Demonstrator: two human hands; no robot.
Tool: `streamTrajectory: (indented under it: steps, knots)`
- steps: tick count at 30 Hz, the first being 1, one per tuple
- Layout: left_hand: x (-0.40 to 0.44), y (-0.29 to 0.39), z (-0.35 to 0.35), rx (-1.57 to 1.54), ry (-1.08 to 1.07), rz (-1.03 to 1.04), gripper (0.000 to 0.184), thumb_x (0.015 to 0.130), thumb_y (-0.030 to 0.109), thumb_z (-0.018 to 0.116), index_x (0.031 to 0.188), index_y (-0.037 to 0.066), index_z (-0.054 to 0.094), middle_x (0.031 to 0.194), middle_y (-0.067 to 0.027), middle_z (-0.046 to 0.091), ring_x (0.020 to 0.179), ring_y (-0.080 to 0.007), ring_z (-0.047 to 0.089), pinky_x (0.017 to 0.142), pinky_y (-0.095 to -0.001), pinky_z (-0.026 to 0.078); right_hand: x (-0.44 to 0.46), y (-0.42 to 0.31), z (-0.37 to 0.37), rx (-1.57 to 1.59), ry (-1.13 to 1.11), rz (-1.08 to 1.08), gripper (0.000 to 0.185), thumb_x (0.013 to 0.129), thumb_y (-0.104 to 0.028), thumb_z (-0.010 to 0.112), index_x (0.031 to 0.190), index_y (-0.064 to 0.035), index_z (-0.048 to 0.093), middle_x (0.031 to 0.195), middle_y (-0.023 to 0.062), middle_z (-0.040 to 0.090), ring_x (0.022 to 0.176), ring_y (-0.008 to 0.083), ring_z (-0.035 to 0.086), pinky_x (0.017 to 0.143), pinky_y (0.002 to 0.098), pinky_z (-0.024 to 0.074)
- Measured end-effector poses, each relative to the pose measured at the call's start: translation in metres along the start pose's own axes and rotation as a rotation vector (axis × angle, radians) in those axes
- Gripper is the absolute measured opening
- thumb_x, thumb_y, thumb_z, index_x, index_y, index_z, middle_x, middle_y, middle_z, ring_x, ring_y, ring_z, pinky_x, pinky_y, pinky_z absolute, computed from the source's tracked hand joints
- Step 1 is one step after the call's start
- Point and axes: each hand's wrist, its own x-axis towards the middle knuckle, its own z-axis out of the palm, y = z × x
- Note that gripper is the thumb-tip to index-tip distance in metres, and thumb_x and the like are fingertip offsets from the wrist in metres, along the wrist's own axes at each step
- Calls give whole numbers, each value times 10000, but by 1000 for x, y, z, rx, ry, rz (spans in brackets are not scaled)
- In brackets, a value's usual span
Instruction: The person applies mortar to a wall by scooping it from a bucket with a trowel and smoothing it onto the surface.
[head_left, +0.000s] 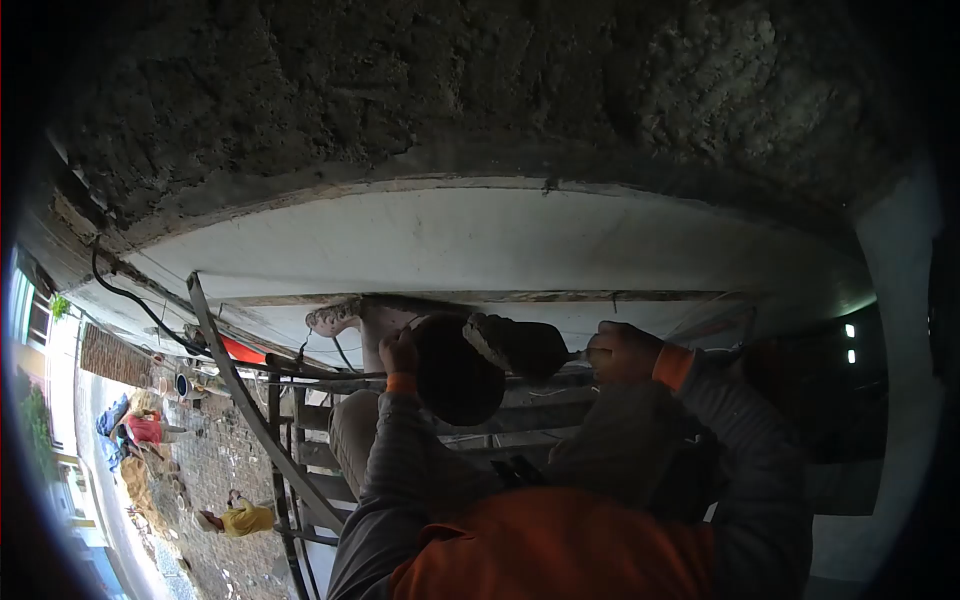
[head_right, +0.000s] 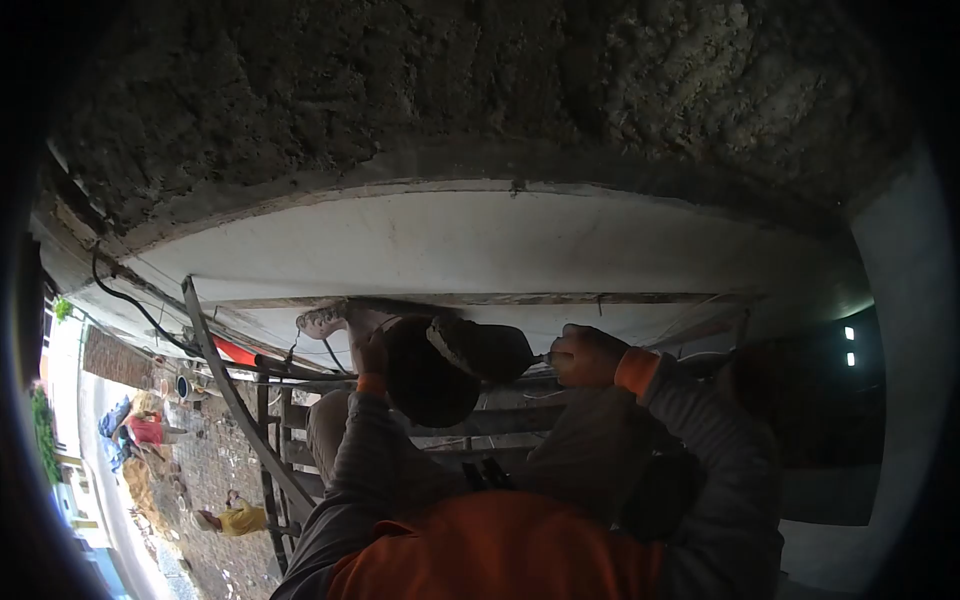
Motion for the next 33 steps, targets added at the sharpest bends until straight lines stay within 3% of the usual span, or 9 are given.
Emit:
streamTrajectory:
  steps: [3, 9, 13, 15, 17, 20, 23, 27, 33]
  knots:
    - [-3, -1, 0, 122, 22, 209, 309, 793, 246, 549, 670, -33, 601, 652, -251, 550, 624, -388, 561, 584, -438, 405, -17, -13, -64, 2, 18, -127, 298, 626, -191, 696, 864, -27, 627, 783, 109, 574, 750, 300, 574, 676, 370, 466]
    - [-9, 21, 1, 108, -19, -45, 325, 797, 273, 537, 702, -30, 604, 707, -260, 564, 704, -413, 568, 630, -444, 430, -59, -75, -214, -49, -40, -155, 367, 608, -182, 746, 905, -1, 630, 836, 137, 616, 753, 283, 616, 680, 344, 481]
    - [-12, 31, 0, 126, 10, -87, 318, 792, 282, 538, 741, -21, 620, 739, -258, 574, 750, -416, 572, 671, -446, 439, -67, -45, -278, -137, 2, 41, 349, 669, -149, 709, 957, 22, 613, 765, 103, 636, 699, 171, 616, 624, 282, 480]
    - [-17, 28, 2, 116, 18, -142, 313, 787, 285, 540, 763, -14, 628, 767, -254, 582, 780, -415, 572, 697, -443, 443, -50, -45, -309, 134, 19, 525, 353, 728, -141, 673, 1023, 38, 594, 719, 32, 577, 589, 76, 537, 518, 239, 449]
    - [-14, 23, 3, 101, 47, -125, 312, 786, 286, 541, 770, -13, 629, 774, -254, 584, 785, -413, 572, 703, -440, 445, -45, -39, -333, 4, 271, 483, 397, 754, -159, 656, 1079, 48, 560, 699, 21, 554, 548, 46, 500, 479, 200, 416]
    - [-20, 37, 1, 155, 53, -112, 309, 793, 280, 534, 785, -14, 630, 779, -253, 587, 782, -413, 573, 704, -440, 445, -61, -23, -352, -78, 740, 363, 398, 779, -173, 632, 1072, 80, 537, 727, 44, 586, 608, 94, 552, 523, 251, 449]
    - [-17, 26, 5, 200, 45, -81, 306, 802, 274, 527, 789, -13, 632, 791, -252, 590, 795, -410, 573, 709, -441, 441, -63, 24, -321, -417, 758, 133, 335, 754, -212, 642, 991, 18, 587, 838, 124, 628, 711, 182, 607, 620, 299, 490]
    - [-18, 34, 1, 163, 39, -119, 306, 807, 268, 522, 783, -16, 632, 807, -252, 592, 806, -407, 571, 714, -442, 438, -48, 74, -268, -565, 474, 298, 369, 684, -220, 656, 1016, -68, 605, 946, 157, 616, 841, 345, 594, 748, 390, 484]
    - [-19, 31, 2, 179, 79, -63, 296, 802, 255, 526, 772, -20, 632, 790, -254, 589, 787, -411, 569, 705, -444, 437, -33, 146, -254, -593, 508, 296, 375, 666, -227, 640, 1007, -74, 612, 974, 141, 606, 886, 325, 584, 774, 399, 473]
